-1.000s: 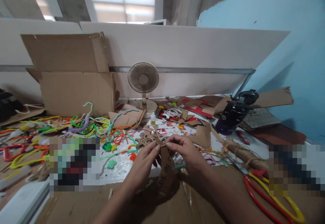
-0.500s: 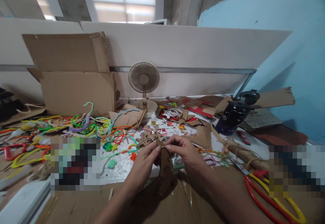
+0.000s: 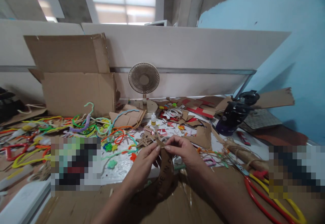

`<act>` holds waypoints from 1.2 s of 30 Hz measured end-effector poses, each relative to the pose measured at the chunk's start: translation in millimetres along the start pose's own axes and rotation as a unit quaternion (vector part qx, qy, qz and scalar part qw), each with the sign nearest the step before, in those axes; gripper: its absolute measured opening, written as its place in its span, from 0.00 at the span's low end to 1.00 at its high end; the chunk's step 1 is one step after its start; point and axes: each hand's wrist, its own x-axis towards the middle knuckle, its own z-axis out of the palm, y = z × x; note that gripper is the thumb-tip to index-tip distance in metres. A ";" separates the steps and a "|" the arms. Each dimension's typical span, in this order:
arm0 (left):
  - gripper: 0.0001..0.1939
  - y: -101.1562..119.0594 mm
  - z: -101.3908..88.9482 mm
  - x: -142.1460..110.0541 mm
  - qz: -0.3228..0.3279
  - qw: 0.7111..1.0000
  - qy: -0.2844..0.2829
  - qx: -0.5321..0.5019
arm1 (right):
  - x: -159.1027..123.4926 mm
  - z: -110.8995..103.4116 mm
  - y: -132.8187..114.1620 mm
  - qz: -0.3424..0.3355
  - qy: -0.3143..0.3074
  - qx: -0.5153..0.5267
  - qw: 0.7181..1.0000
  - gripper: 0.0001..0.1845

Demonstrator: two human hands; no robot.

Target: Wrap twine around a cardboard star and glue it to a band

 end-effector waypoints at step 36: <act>0.16 8.6 -1.2 -2.4 -0.002 0.999 -0.020 0.029 | -2.4 -0.2 -3.0 -0.001 -0.003 -0.021 1.000 0.17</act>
